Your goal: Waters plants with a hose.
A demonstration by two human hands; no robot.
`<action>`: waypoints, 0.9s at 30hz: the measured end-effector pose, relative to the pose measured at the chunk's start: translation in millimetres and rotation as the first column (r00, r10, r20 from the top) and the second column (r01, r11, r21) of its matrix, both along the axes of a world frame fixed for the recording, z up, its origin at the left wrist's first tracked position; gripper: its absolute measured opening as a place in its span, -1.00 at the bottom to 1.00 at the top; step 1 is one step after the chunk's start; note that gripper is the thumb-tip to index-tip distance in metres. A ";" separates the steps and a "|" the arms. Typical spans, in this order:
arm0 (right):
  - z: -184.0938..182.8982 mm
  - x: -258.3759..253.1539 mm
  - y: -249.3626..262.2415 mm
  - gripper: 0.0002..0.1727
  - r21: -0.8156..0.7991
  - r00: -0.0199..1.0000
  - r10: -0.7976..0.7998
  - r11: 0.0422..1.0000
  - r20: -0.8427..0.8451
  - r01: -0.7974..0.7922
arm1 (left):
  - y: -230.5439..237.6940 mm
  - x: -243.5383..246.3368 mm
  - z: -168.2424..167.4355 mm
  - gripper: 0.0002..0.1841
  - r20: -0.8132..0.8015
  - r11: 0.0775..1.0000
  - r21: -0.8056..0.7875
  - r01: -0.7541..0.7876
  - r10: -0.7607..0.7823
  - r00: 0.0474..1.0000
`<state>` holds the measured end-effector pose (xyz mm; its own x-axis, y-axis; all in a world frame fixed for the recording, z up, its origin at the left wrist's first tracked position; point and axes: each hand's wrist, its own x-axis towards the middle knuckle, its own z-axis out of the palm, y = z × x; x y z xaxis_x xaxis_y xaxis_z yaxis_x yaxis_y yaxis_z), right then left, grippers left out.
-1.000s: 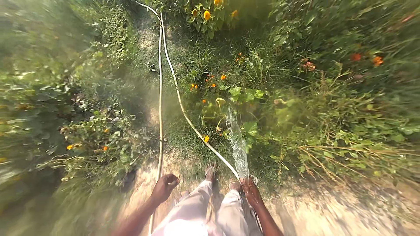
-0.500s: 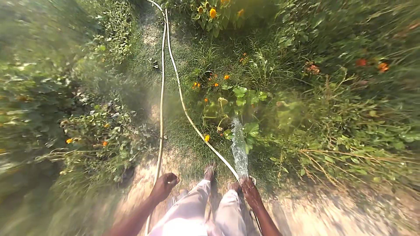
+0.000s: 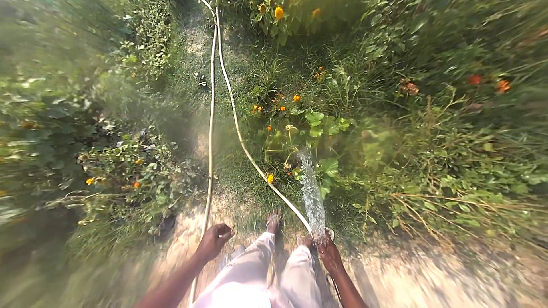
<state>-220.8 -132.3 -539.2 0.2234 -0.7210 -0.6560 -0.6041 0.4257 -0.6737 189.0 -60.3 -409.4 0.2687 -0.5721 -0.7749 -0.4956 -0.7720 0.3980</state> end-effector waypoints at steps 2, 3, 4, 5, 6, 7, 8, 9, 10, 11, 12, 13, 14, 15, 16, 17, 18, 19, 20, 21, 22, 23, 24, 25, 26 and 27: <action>2.7 -0.2 1.0 -0.31 -0.004 1.000 -0.016 1.000 0.003 0.016 | -0.3 0.0 -0.8 -0.66 -0.001 1.000 -0.003 0.001 -0.001 1.000; 3.1 -0.5 1.6 -0.31 -0.006 1.000 -0.028 1.000 0.013 0.029 | -0.7 0.1 -1.4 -0.67 0.000 1.000 -0.003 0.004 -0.004 1.000; 3.6 -1.0 2.4 -0.33 -0.006 0.999 -0.043 0.999 0.025 0.043 | -0.6 0.1 -1.9 -0.67 -0.002 1.000 -0.005 0.008 -0.008 1.000; 3.9 -2.0 3.5 -0.35 -0.008 0.998 -0.054 0.998 0.034 0.055 | -0.2 -0.1 -2.7 -0.67 -0.001 1.000 -0.011 0.010 -0.010 1.000; 5.0 -3.7 4.7 -0.36 -0.013 0.997 -0.066 0.998 0.047 0.067 | -0.3 -0.4 -3.3 -0.67 0.000 1.000 -0.014 0.011 -0.012 1.000; 6.9 -5.4 5.8 -0.36 -0.019 0.995 -0.080 0.997 0.055 0.081 | -0.8 -0.8 -3.5 -0.67 0.000 1.000 -0.013 0.009 -0.009 1.000; 10.0 -7.1 6.4 -0.37 -0.018 0.994 -0.092 0.995 0.055 0.093 | -1.7 -1.1 -3.6 -0.66 0.001 1.000 -0.011 0.006 -0.006 1.000; 13.0 -9.2 7.2 -0.38 -0.010 0.993 -0.108 0.994 0.056 0.108 | -2.1 -1.2 -3.9 -0.66 -0.001 1.000 -0.007 0.004 -0.004 1.000; 14.6 -11.6 8.3 -0.37 -0.003 0.990 -0.127 0.992 0.060 0.127 | -1.9 -1.5 -4.5 -0.65 0.000 1.000 -0.007 0.001 -0.001 1.000; 16.0 -14.1 9.4 -0.37 -0.004 0.987 -0.149 0.989 0.064 0.150 | -1.6 -1.7 -5.8 -0.66 -0.001 1.000 -0.008 0.000 0.000 1.000; 18.2 -16.3 10.2 -0.37 -0.008 0.981 -0.179 0.984 0.073 0.180 | -1.6 -2.1 -7.0 -0.66 -0.003 1.000 -0.005 -0.001 0.001 1.000; 20.2 -19.2 10.9 -0.37 -0.001 0.974 -0.208 0.978 0.087 0.209 | -1.9 -3.1 -7.8 -0.65 -0.007 1.000 -0.003 -0.004 0.004 1.000; 21.5 -22.2 11.7 -0.36 0.006 0.965 -0.240 0.971 0.103 0.241 | -2.0 -4.4 -8.7 -0.65 -0.010 1.000 -0.004 -0.007 0.006 1.000; 20.4 -24.8 13.2 -0.37 -0.004 0.957 -0.267 0.963 0.114 0.269 | -2.5 -5.7 -9.3 -0.65 -0.014 1.000 -0.007 -0.010 0.010 1.000; 20.2 -26.1 14.0 -0.39 -0.016 0.946 -0.299 0.953 0.126 0.304 | -3.3 -7.0 -9.7 -0.66 -0.018 1.000 -0.012 -0.015 0.015 1.000; 21.8 -26.8 14.4 -0.41 -0.024 0.935 -0.327 0.943 0.138 0.333 | -4.5 -8.5 -9.7 -0.66 -0.023 1.000 -0.017 -0.017 0.017 1.000; 24.3 -28.0 14.6 -0.43 -0.032 0.929 -0.341 0.937 0.142 0.348 | -5.5 -10.0 -9.7 -0.66 -0.025 1.000 -0.019 -0.015 0.014 1.000; 25.9 -29.1 14.8 -0.44 -0.047 0.927 -0.345 0.934 0.146 0.355 | -6.8 -11.6 -9.4 -0.66 -0.024 1.000 -0.020 -0.008 0.007 1.000; 28.4 -29.9 14.5 -0.43 -0.046 0.924 -0.352 0.931 0.151 0.362 | -8.4 -13.3 -8.7 -0.66 -0.021 1.000 -0.017 0.001 -0.001 1.000; 31.9 -30.4 14.3 -0.42 -0.045 0.920 -0.360 0.928 0.154 0.371 | -10.3 -15.1 -7.2 -0.65 -0.017 1.000 -0.008 0.010 -0.011 1.000; 33.7 -30.9 14.1 -0.43 -0.039 0.913 -0.377 0.921 0.157 0.387 | -11.9 -16.4 -6.3 -0.66 -0.013 1.000 -0.002 0.014 -0.014 1.000; 33.7 -31.9 14.0 -0.43 -0.037 0.906 -0.392 0.915 0.159 0.402 | -13.0 -17.5 -5.7 -0.66 -0.011 1.000 0.001 0.013 -0.013 1.000; 35.3 -32.3 13.0 -0.43 -0.031 0.901 -0.404 0.910 0.159 0.413 | -13.3 -17.9 -5.9 -0.66 -0.009 1.000 0.002 0.011 -0.011 1.000; 37.9 -32.1 11.7 -0.43 -0.027 0.895 -0.417 0.904 0.160 0.426 | -13.0 -17.9 -6.4 -0.66 -0.009 1.000 0.003 0.008 -0.007 1.000; 40.4 -31.9 10.5 -0.44 -0.024 0.888 -0.429 0.898 0.163 0.439 | -12.7 -17.8 -7.2 -0.65 -0.010 1.000 0.005 0.006 -0.006 1.000; 41.8 -31.7 9.4 -0.46 -0.016 0.879 -0.448 0.890 0.167 0.456 | -12.2 -17.5 -8.4 -0.65 -0.012 1.000 0.005 0.006 -0.006 1.000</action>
